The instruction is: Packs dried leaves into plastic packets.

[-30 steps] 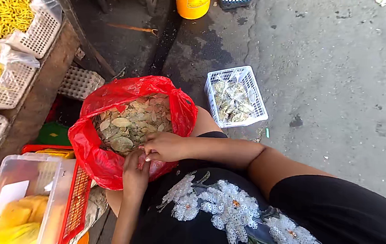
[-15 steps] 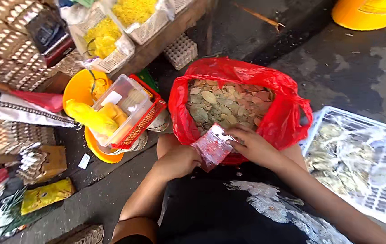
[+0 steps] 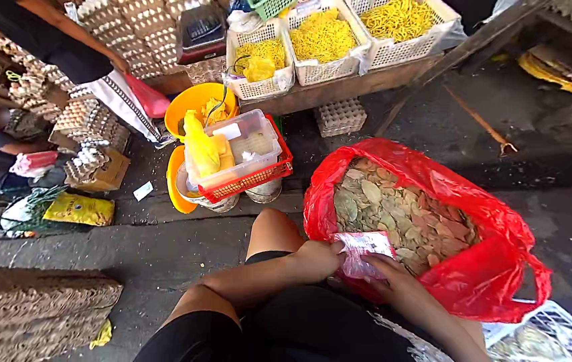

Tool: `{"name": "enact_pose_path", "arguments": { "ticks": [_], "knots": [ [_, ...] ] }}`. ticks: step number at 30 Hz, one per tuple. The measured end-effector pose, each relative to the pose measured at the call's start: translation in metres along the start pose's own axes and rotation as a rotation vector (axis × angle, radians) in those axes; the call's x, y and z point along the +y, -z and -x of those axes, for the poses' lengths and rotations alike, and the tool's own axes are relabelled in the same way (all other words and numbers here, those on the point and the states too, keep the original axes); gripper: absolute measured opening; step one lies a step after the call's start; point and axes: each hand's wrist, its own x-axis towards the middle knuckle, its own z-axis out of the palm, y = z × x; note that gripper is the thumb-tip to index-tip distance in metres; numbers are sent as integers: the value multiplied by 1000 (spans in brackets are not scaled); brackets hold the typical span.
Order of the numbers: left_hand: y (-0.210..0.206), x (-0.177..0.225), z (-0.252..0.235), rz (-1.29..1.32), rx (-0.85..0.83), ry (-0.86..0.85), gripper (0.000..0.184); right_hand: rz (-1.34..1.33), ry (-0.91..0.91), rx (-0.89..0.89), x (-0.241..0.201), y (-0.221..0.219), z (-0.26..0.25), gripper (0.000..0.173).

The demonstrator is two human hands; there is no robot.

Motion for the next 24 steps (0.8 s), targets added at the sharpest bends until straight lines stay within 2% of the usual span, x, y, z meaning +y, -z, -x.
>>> {"name": "enact_pose_path", "arguments": {
  "ticks": [3,5,7,10,12,17,19,22,24],
  "knots": [
    [-19,-8,-8,-52,202,-135,21,14,-8,-33,0,-1,2,46],
    [-23,-8,-11,3,343,-212,14,9,-6,-32,-6,-1,4,54],
    [-18,-2,-11,68,428,-241,10,21,54,49,-11,-5,6,65],
    [2,9,-7,139,280,-173,20,60,148,246,-11,-17,3,67],
    [9,9,-8,142,252,-158,27,72,158,315,-10,-21,-3,63],
    [1,4,-8,232,415,-230,16,60,217,299,-12,-22,-5,63],
    [6,7,-7,275,401,-248,13,9,267,342,-18,-23,-5,53],
    [25,11,-4,276,429,-306,17,-62,255,378,-27,-17,-5,28],
    [46,12,3,314,512,-362,15,-48,225,380,-36,-6,-4,24]
  ]
}}
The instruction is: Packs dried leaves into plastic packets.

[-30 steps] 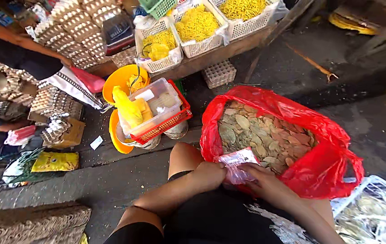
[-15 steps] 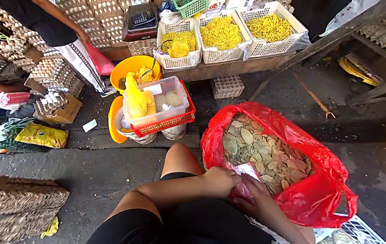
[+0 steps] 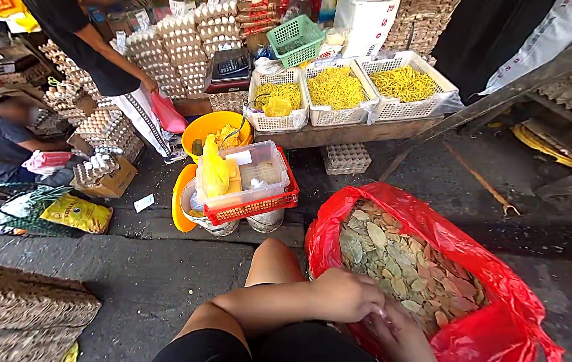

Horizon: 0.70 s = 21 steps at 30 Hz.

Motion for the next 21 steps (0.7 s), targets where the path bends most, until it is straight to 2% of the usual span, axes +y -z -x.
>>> {"name": "enact_pose_path", "arguments": {
  "ticks": [3,7,10,12,13,15,18,21],
  "knots": [
    [39,8,-3,33,182,-90,12,38,-43,-33,-14,15,-8,24],
    [89,17,2,61,435,-165,11,142,-6,-36,-31,39,-28,25],
    [120,25,12,227,820,-174,10,340,-29,-135,-18,51,-41,24],
    [145,23,22,354,1114,-75,7,401,-148,-201,-5,61,-48,29],
    [156,17,26,360,1200,-7,10,383,-213,-203,-3,72,-52,32],
    [161,1,32,331,1222,168,9,300,-264,-106,-8,97,-60,36],
    [147,-14,27,457,1053,398,5,313,-247,44,1,119,-71,35],
    [137,-22,15,533,1065,476,9,435,-183,70,34,112,-80,34]
  ]
}}
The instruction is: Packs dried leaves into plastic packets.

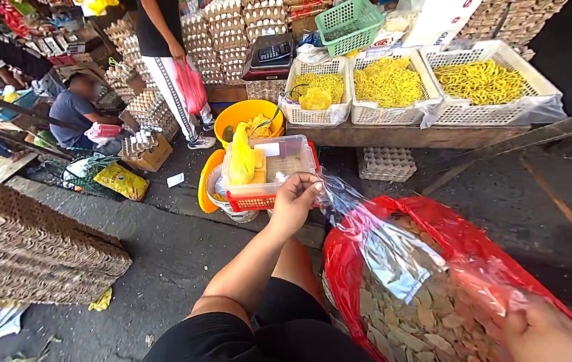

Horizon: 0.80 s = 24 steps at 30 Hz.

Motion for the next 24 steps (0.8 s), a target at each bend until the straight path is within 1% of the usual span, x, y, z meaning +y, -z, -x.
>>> {"name": "enact_pose_path", "arguments": {
  "ticks": [2,3,4,5,6,7,8,9,10,11,12,13,14,15,17,18,19,20,21,22,23,24],
  "knots": [
    [-10,-5,-2,6,29,-45,22,-53,81,-50,3,-11,-2,38],
    [-18,-8,0,-1,22,-88,22,-130,127,-62,-2,-14,1,41],
    [-27,-13,5,-18,-12,-129,18,-223,165,-68,-13,-17,6,42],
    [-37,-18,12,-55,-85,-153,15,-330,200,-83,-25,-20,12,41],
    [-47,-20,22,-124,-192,-160,16,-456,235,-118,-37,-25,17,42],
    [-55,-22,32,-207,-329,-156,18,-591,262,-182,-46,-31,20,49],
    [-63,-24,41,-292,-482,-164,19,-702,283,-253,-53,-38,21,60],
    [-72,-29,49,-359,-626,-193,18,-767,296,-297,-59,-44,21,71],
    [-79,-35,57,-395,-743,-221,15,-785,293,-285,-66,-48,21,73],
    [-85,-41,64,-409,-827,-235,13,-770,277,-230,-74,-50,22,63],
    [-87,-47,68,-413,-887,-232,14,-703,248,-129,-81,-51,23,48],
    [-85,-49,69,-410,-927,-195,17,-610,233,-31,-84,-52,23,38],
    [-82,-48,68,-398,-953,-131,20,-521,232,55,-84,-53,24,33],
    [-77,-47,67,-368,-957,-65,23,-441,226,122,-82,-53,26,33],
    [-68,-46,67,-296,-928,62,25,-375,185,170,-72,-55,34,39],
    [-66,-47,67,-260,-905,97,24,-415,169,175,-67,-56,39,39],
    [-65,-48,68,-227,-892,115,22,-517,158,178,-64,-59,45,34],
    [-65,-49,70,-197,-884,120,20,-668,156,171,-62,-62,50,23],
    [-66,-49,72,-181,-888,118,18,-835,161,125,-62,-63,55,10],
    [-68,-48,76,-169,-902,106,18,-981,176,32,-60,-63,57,13],
    [-71,-49,81,-164,-917,70,18,-1070,193,-71,-59,-61,58,23],
    [-74,-51,87,-163,-923,11,17,-1108,191,-139,-58,-58,60,29]
  ]
}}
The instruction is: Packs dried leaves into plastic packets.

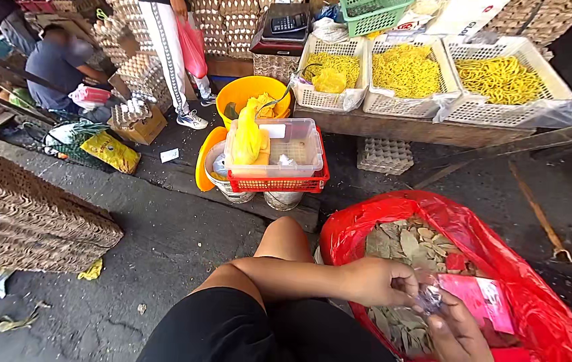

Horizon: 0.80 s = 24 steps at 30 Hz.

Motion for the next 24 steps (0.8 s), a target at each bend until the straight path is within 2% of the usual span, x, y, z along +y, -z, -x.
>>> {"name": "enact_pose_path", "arguments": {
  "ticks": [2,4,6,8,10,13,16,19,22,24],
  "knots": [
    [-12,-4,1,-82,2,-110,14,94,-47,101,-12,-5,3,18],
    [-13,-5,-1,-164,-4,-143,14,315,-40,241,-22,-5,4,9],
    [-8,-4,0,-258,65,-188,8,464,-33,253,-25,1,5,17],
    [-7,-4,2,-344,162,-215,10,585,-58,165,-26,3,8,26],
    [-9,0,5,-310,174,-154,14,695,-119,126,-27,-3,10,29],
    [-11,9,6,-156,137,-50,18,677,-191,190,-21,-7,11,29],
    [-14,9,6,-90,113,-125,31,508,-172,257,-15,-4,11,35],
    [-21,2,5,-138,117,-232,21,269,-124,226,-11,-1,11,42],
    [-25,1,2,-123,53,-216,16,364,-151,232,-9,-6,12,49],
    [-21,11,1,-11,-80,-103,18,447,-171,286,-6,-7,13,49]
  ]
}}
